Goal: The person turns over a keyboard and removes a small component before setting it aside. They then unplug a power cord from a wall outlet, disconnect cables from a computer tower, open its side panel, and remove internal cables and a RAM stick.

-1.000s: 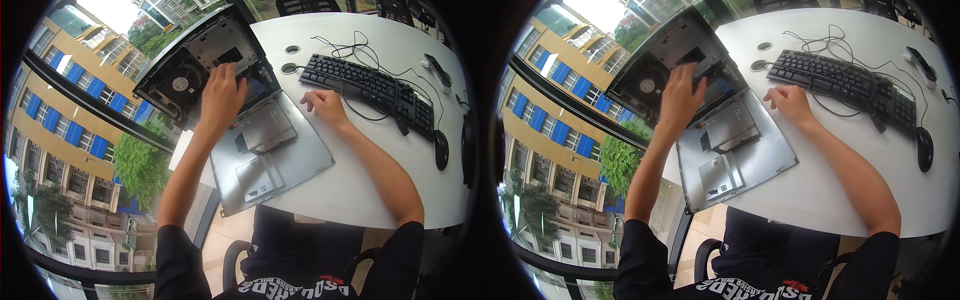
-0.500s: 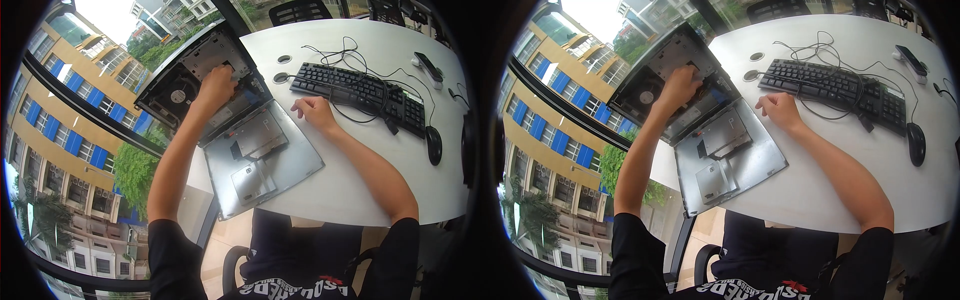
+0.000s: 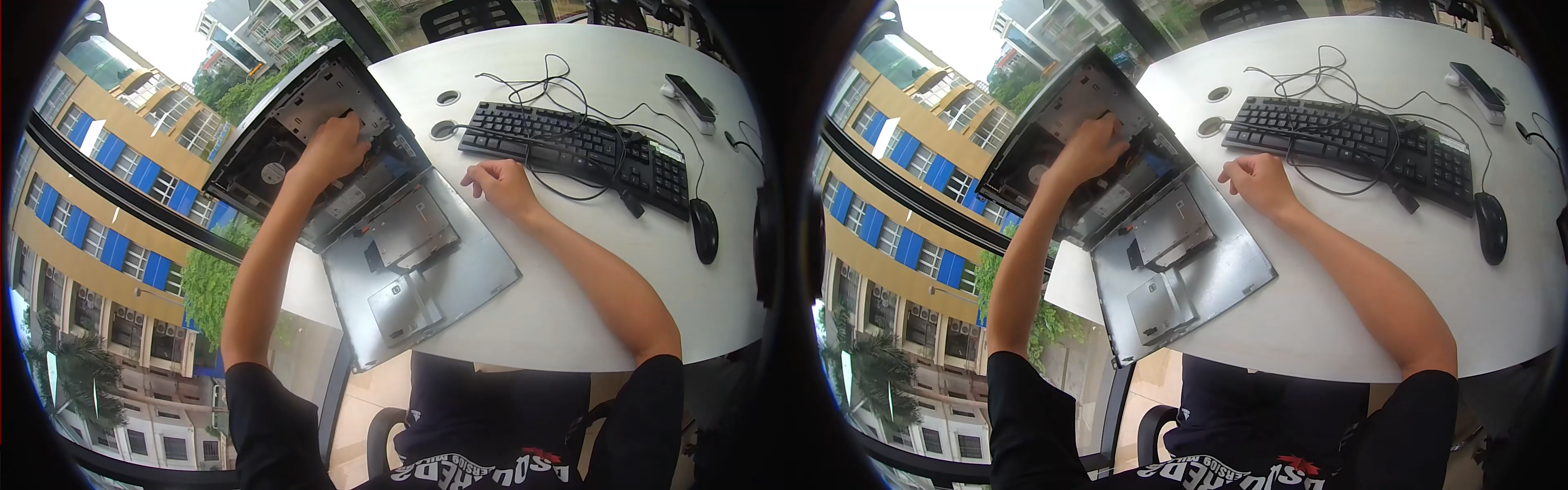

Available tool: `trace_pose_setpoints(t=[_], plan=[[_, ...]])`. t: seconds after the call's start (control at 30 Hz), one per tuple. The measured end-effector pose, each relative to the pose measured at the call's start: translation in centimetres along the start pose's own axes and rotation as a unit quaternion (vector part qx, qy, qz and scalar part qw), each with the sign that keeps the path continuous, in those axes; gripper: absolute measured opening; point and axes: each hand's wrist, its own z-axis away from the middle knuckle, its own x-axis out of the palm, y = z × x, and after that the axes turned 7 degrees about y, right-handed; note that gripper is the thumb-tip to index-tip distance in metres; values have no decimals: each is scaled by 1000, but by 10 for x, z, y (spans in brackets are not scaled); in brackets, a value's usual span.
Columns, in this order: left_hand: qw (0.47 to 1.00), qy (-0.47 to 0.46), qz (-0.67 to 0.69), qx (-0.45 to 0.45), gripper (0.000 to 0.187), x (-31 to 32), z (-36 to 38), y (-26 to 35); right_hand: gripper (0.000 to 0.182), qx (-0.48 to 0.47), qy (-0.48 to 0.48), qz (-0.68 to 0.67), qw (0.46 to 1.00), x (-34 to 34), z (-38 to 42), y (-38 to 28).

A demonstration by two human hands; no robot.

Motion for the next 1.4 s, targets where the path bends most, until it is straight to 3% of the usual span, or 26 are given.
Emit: trace_pose_setpoints(t=[0.23, 0.27, 0.37, 0.67, 0.77, 1.2, 1.4], plan=[[997, -30, -65, -6, 45, 3, 12, 18, 30, 15, -15, 7, 1000, 1, -2, 3], [993, 47, -99, 33, 41, 17, 15, 16, 30, 11, -14, -1, 1000, 1, 0, 1], [990, 82, -119, 1, 38, 31, 10, 15, 30, 25, -10, -3, 1000, 1, 1, -1], [979, 156, -133, 13, 31, 35, 22, 22, 31, -7, -1, 1, 1000, 2, 1, 2], [979, 133, -151, -22, 30, 37, 18, 25, 31, -18, 1, 6, 1000, 2, 0, 4], [990, 99, -103, 10, 31, 28, 19, 15, 31, -11, -4, 19, 1000, 4, 0, 5], [996, 45, -76, 22, 32, 37, 47, 46, 31, -20, -3, 10, 1000, 4, 0, 5]])
